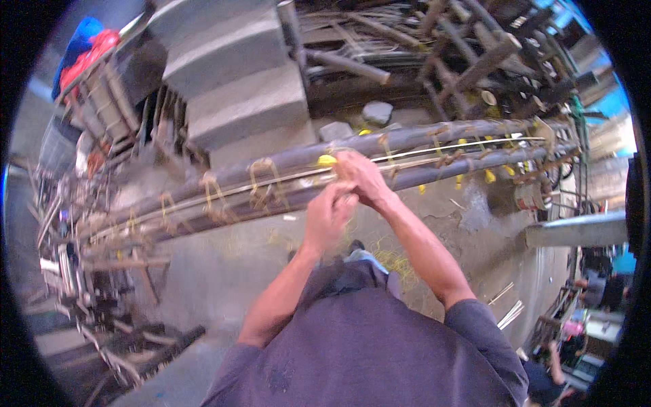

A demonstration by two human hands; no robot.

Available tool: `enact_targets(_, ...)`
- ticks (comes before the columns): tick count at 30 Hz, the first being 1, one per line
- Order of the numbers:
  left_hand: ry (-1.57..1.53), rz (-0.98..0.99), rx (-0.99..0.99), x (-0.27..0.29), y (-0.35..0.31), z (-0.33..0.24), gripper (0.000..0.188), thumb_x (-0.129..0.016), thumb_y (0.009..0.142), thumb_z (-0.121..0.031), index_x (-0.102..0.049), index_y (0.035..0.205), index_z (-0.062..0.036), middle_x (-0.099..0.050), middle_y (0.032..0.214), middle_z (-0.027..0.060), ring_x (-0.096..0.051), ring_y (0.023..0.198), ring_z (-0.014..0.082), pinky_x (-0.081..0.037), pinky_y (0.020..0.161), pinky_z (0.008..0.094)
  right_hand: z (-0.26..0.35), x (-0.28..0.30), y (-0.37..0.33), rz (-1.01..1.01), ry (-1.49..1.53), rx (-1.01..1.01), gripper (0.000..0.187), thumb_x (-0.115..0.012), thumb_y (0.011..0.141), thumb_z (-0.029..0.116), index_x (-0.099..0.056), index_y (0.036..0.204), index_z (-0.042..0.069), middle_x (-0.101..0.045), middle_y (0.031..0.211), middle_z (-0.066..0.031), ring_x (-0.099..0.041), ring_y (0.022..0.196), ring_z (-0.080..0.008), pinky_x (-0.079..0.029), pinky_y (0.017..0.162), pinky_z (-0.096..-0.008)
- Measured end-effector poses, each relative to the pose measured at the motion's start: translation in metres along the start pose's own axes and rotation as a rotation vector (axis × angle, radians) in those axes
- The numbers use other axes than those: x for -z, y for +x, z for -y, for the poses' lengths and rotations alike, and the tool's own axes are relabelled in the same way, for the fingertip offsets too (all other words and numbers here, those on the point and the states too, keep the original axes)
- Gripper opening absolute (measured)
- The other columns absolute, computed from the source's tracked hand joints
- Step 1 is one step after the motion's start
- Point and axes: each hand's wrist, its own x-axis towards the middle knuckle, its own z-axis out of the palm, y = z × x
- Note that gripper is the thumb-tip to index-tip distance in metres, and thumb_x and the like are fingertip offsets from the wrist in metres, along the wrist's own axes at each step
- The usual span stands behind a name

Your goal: The person ties yellow plastic ties around a long bamboo pole that is supported by a wooden frame. They repeatedly wrap and knot the ties at regular intervals along the pole's length.

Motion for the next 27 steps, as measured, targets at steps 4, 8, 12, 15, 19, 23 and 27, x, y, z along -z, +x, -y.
enact_targets(4, -1.215, 0.064, 0.443, 0.056, 0.005, 0.09, 0.037, -0.052, 0.091, -0.034, -0.049, 0.12, -0.0097, -0.059, 0.097, 0.0088, -0.056, 0.079, 0.0131, -0.044, 0.059, 0.0215, 0.033, 0.005, 0.006, 0.178, 1.069, -0.194, 0.044, -0.036, 0.097, 0.04, -0.05, 0.11, 0.001, -0.053, 0.095, -0.008, -0.054, 0.081, -0.0188, -0.047, 0.069, -0.0326)
enact_targets(8, -0.308, 0.138, 0.103, 0.039, 0.012, 0.01, 0.065, -0.049, 0.09, -0.041, -0.018, 0.141, -0.0159, -0.053, 0.107, 0.009, -0.055, 0.074, 0.0113, -0.044, 0.054, 0.0191, 0.01, -0.031, 0.021, 0.083, 0.34, -0.002, 0.035, -0.04, 0.095, 0.033, -0.054, 0.091, 0.001, -0.054, 0.073, -0.0164, -0.055, 0.068, -0.0251, -0.044, 0.064, -0.0382)
enact_targets(12, -1.081, 0.059, 0.406, 0.06, 0.008, 0.062, 0.06, -0.047, 0.09, -0.035, -0.021, 0.139, -0.0111, -0.049, 0.111, 0.0095, -0.052, 0.072, 0.009, -0.041, 0.051, 0.0179, 0.03, 0.002, 0.021, -0.087, 1.055, -0.158, 0.035, -0.04, 0.095, 0.031, -0.052, 0.082, 0.001, -0.048, 0.067, -0.0162, -0.047, 0.059, -0.0261, -0.043, 0.058, -0.0332)
enact_targets(15, -0.807, 0.029, 0.399, 0.039, 0.023, -0.001, 0.059, -0.049, 0.089, -0.036, -0.025, 0.137, -0.0111, -0.052, 0.097, 0.0049, -0.05, 0.072, 0.0065, -0.038, 0.049, 0.0151, 0.019, -0.026, 0.014, -0.068, 0.583, 0.026, 0.038, -0.041, 0.095, 0.033, -0.055, 0.082, 0.0, -0.056, 0.068, -0.0167, -0.055, 0.062, -0.0274, -0.045, 0.062, -0.0357)
enact_targets(19, -0.685, 0.102, 0.232, 0.056, 0.006, 0.055, 0.063, -0.044, 0.091, -0.046, -0.018, 0.141, -0.0176, -0.052, 0.105, 0.0035, -0.048, 0.069, 0.0056, -0.036, 0.049, 0.0146, 0.009, -0.012, 0.022, -0.074, 0.592, -0.171, 0.034, -0.044, 0.093, 0.033, -0.056, 0.085, 0.002, -0.056, 0.072, -0.0164, -0.054, 0.063, -0.0293, -0.044, 0.059, -0.0368)
enact_targets(23, -0.759, 0.032, 0.43, 0.037, 0.029, -0.016, 0.058, -0.049, 0.091, -0.039, -0.025, 0.139, -0.0168, -0.053, 0.104, 0.003, -0.047, 0.064, 0.0049, -0.037, 0.05, 0.0144, 0.027, -0.017, 0.013, -0.08, 0.689, 0.0, 0.032, -0.046, 0.093, 0.032, -0.057, 0.087, 0.003, -0.058, 0.073, -0.0168, -0.056, 0.064, -0.0253, -0.045, 0.061, -0.0362)
enact_targets(27, -0.492, 0.194, 0.23, 0.043, 0.017, 0.031, 0.064, -0.048, 0.091, -0.038, -0.016, 0.142, -0.0161, -0.052, 0.101, 0.0069, -0.048, 0.06, 0.0068, -0.037, 0.047, 0.0124, -0.004, -0.019, 0.022, -0.182, 0.517, -0.229, 0.028, -0.047, 0.092, 0.027, -0.058, 0.085, 0.002, -0.059, 0.071, -0.0119, -0.057, 0.063, -0.0246, -0.045, 0.059, -0.036)
